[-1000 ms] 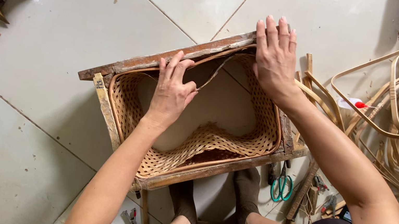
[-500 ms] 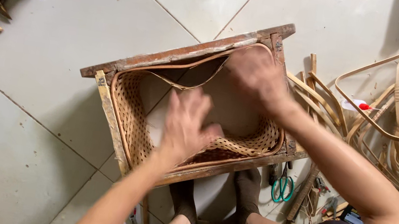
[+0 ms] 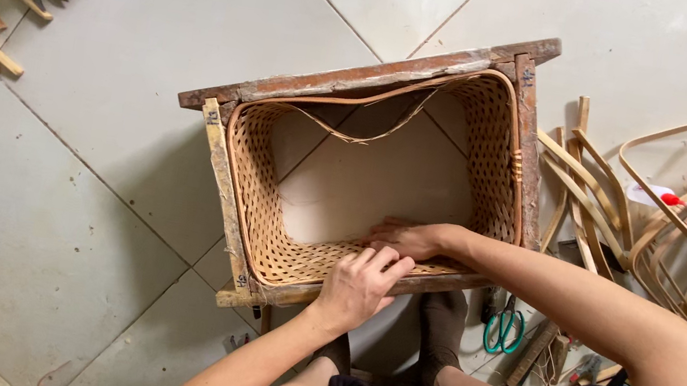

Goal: The person weaves a basket by fitting a pre-woven body into a wooden mold, then securing the rim with thin strips. They use scissors to trim excess material and a hammer to tap the strips into place.

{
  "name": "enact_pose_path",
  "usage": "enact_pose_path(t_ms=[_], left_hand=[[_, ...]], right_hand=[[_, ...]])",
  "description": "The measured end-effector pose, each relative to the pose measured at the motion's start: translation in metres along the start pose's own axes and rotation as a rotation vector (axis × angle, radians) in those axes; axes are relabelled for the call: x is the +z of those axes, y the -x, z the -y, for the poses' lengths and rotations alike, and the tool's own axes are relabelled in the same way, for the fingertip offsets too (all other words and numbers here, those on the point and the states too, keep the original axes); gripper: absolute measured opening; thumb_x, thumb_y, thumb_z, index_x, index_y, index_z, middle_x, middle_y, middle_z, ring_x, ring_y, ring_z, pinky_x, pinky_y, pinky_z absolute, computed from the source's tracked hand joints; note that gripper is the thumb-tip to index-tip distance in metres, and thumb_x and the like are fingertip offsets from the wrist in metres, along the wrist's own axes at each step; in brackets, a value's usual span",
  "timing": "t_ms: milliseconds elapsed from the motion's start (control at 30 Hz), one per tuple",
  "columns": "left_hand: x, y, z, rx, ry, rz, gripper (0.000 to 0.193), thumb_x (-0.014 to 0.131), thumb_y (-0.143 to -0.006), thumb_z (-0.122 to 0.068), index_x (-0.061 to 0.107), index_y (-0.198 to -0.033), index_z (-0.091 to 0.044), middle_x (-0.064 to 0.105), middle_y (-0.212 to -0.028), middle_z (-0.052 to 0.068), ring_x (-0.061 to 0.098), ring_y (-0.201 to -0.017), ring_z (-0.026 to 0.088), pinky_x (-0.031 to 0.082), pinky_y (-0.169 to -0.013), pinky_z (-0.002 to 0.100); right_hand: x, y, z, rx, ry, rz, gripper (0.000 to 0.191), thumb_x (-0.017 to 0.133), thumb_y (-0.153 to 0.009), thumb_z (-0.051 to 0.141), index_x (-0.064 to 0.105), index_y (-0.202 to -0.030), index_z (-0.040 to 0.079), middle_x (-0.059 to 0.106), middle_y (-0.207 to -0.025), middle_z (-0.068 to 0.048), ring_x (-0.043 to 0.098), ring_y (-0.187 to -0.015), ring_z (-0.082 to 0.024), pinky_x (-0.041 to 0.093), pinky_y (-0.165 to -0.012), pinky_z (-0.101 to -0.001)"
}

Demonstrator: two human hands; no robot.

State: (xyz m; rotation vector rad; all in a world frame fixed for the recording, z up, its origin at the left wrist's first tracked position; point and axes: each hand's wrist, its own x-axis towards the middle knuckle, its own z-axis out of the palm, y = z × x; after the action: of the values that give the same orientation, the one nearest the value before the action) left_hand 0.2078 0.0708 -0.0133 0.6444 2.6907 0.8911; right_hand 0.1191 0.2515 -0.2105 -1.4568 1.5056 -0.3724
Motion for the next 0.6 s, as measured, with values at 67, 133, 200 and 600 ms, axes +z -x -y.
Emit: enact_pose_path(t_ms=[67,133,200,600], left_hand=[[0.001,0.001,0.0,0.008,-0.014,0.011,0.069,0.091,-0.066,-0.019,0.061,-0.128,-0.013,0.059,-0.106,0.006,0.066,-0.094,0.025,0.056,-0.076,0.039],[0.002,0.0,0.001,0.012,-0.021,0.012,0.068,0.091,-0.067,-0.019,0.061,-0.127,-0.013,0.059,-0.104,0.005,0.066,-0.093,0.024,0.056,-0.076,0.039],[0.001,0.0,0.001,0.009,-0.008,0.01,0.067,0.091,-0.065,-0.019,0.061,-0.125,-0.012,0.058,-0.102,0.006,0.066,-0.094,0.025,0.056,-0.077,0.04],[-0.025,-0.025,0.011,-0.037,0.164,0.174,0.052,0.087,-0.076,-0.041,0.067,-0.114,-0.012,0.067,-0.102,0.01,0.069,-0.09,0.027,0.057,-0.077,0.043]], right_hand=[[0.001,-0.002,-0.001,0.007,-0.055,0.023,0.056,0.043,-0.102,0.039,0.047,-0.148,0.009,0.033,-0.162,-0.016,0.023,-0.153,-0.037,0.012,-0.125,-0.0508],[-0.006,-0.001,0.003,0.021,-0.107,0.03,0.058,0.044,-0.101,0.04,0.045,-0.15,0.009,0.031,-0.163,-0.017,0.023,-0.152,-0.038,0.013,-0.124,-0.0506],[-0.018,0.003,0.012,0.032,-0.154,0.022,0.063,0.044,-0.1,0.041,0.042,-0.153,0.008,0.029,-0.163,-0.018,0.025,-0.151,-0.038,0.016,-0.124,-0.0503],[-0.068,0.036,0.056,0.487,-0.451,0.075,0.055,0.039,-0.104,0.045,0.057,-0.14,0.007,0.063,-0.138,-0.021,0.061,-0.127,-0.037,0.045,-0.11,-0.0464]])
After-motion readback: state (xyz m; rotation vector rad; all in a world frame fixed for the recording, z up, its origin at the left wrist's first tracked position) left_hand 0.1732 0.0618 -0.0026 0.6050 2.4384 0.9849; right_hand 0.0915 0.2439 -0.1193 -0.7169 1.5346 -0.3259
